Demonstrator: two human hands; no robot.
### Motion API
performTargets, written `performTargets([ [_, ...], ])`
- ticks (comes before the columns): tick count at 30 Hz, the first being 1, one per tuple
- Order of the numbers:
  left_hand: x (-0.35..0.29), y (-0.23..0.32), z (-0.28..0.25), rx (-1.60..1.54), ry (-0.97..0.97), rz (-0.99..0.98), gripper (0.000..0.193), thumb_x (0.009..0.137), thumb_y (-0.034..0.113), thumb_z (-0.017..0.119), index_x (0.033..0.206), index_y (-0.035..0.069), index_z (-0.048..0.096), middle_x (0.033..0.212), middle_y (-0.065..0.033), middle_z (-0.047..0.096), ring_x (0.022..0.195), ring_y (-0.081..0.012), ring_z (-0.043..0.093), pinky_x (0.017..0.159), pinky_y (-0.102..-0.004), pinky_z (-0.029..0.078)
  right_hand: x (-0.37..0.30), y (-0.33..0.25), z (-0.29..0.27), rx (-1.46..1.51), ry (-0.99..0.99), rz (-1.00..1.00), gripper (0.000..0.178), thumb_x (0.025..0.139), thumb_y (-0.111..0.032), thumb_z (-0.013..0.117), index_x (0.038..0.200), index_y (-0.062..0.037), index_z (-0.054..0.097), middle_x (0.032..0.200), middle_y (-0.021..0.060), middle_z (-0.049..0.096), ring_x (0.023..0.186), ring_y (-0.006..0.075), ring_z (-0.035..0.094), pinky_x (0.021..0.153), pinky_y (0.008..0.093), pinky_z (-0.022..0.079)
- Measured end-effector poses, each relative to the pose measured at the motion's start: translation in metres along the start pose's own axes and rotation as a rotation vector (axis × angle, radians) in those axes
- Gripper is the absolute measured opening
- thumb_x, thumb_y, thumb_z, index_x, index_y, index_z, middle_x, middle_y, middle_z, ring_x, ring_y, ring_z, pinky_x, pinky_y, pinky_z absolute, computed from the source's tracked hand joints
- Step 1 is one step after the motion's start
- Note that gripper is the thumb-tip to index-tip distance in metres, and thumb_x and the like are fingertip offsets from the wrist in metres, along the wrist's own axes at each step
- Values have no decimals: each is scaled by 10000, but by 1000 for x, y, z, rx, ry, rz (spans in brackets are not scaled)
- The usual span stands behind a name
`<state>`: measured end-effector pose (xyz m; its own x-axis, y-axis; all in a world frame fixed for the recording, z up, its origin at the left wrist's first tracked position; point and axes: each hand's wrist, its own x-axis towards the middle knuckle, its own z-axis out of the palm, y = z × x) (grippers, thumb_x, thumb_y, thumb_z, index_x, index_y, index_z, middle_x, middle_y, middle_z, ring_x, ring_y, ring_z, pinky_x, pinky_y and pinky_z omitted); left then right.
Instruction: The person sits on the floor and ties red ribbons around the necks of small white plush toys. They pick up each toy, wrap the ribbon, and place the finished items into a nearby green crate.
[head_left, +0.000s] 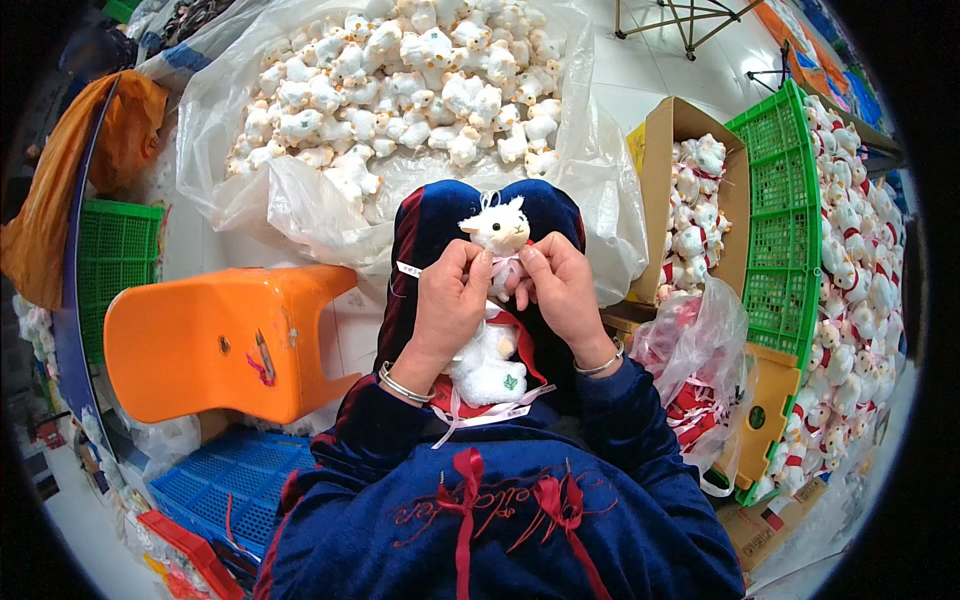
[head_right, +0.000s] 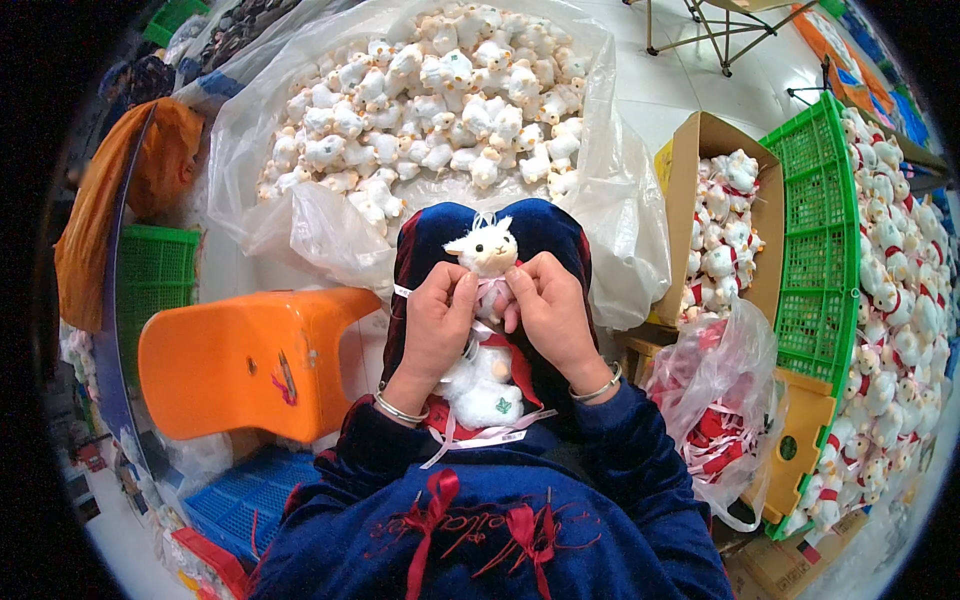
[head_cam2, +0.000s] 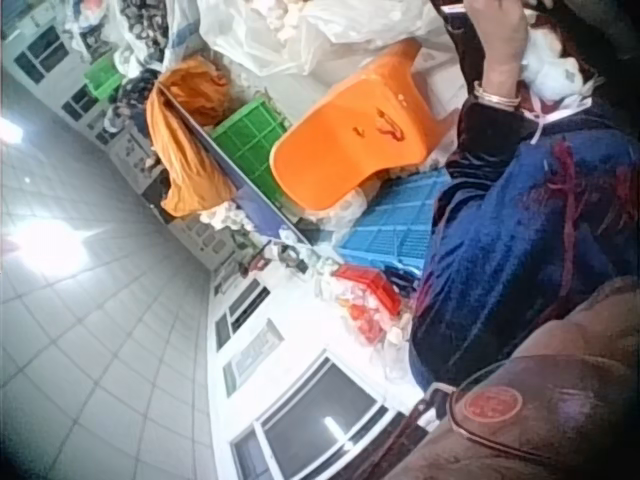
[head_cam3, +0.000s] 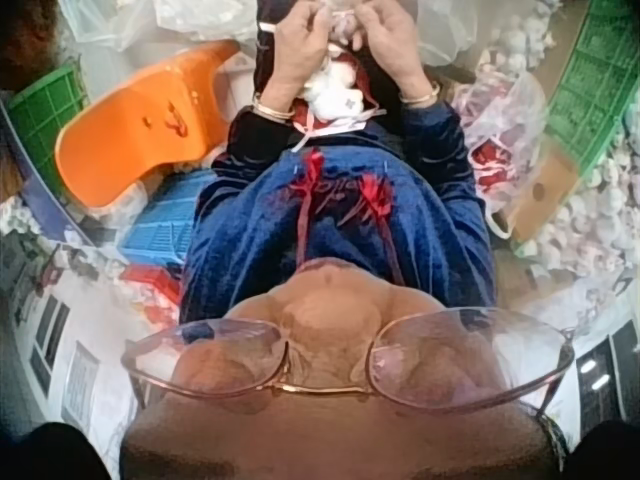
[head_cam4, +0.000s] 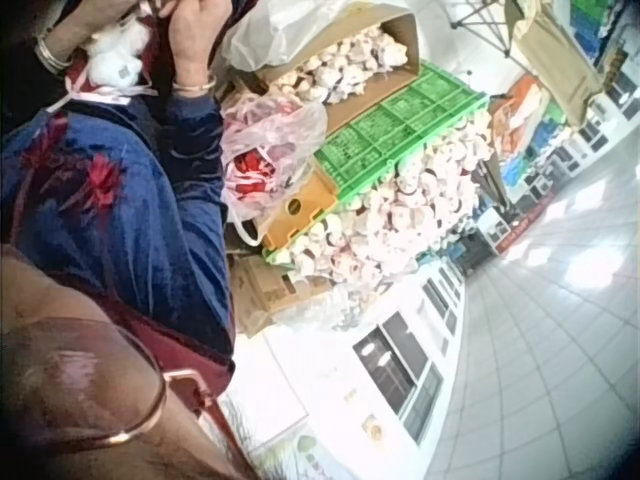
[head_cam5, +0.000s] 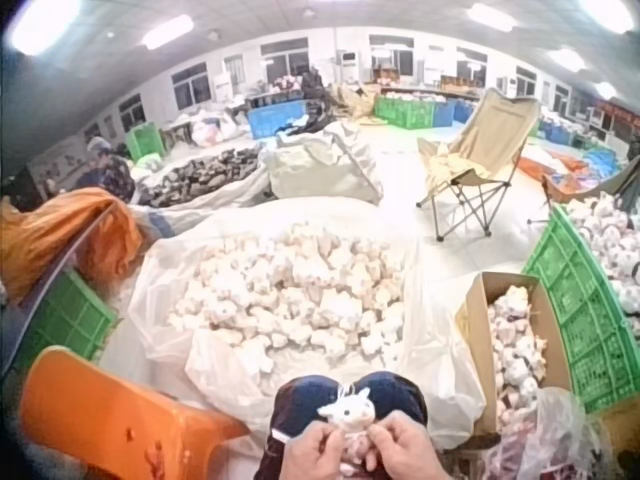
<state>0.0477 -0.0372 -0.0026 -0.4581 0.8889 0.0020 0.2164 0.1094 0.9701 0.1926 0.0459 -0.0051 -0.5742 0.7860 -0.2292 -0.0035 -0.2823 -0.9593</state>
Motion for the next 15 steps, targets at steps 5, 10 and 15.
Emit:
performTargets([
  [5, -1, -7, 0, -57, 11, -5, 186, 1027, 149, 599, 921, -3, 615, 732, -16, 617, 672, -70, 556, 617, -259, 471, 2, 5, 2, -3, 57, -10, 181, 1046, -125, 571, 914, -1, 561, 743, 60, 679, 556, 73, 572, 520, 226, 451],
  [10, 5, -7, -2, 25, 32, 46, 170, 995, 124, 632, 909, -20, 609, 777, -108, 656, 652, -156, 604, 603, -307, 486, 8, 5, 1, -221, 122, -92, 259, 1038, -176, 590, 854, 5, 608, 689, 40, 672, 601, 88, 600, 559, 252, 464],
  [15, 23, -21, -11, 198, 148, 470, 224, 1036, 159, 555, 895, -4, 618, 796, -30, 606, 630, -81, 545, 602, -268, 470, 3, -3, -22, -374, 173, -72, 315, 1048, -264, 563, 906, 5, 645, 721, 70, 669, 650, 131, 621, 643, 309, 503],
])
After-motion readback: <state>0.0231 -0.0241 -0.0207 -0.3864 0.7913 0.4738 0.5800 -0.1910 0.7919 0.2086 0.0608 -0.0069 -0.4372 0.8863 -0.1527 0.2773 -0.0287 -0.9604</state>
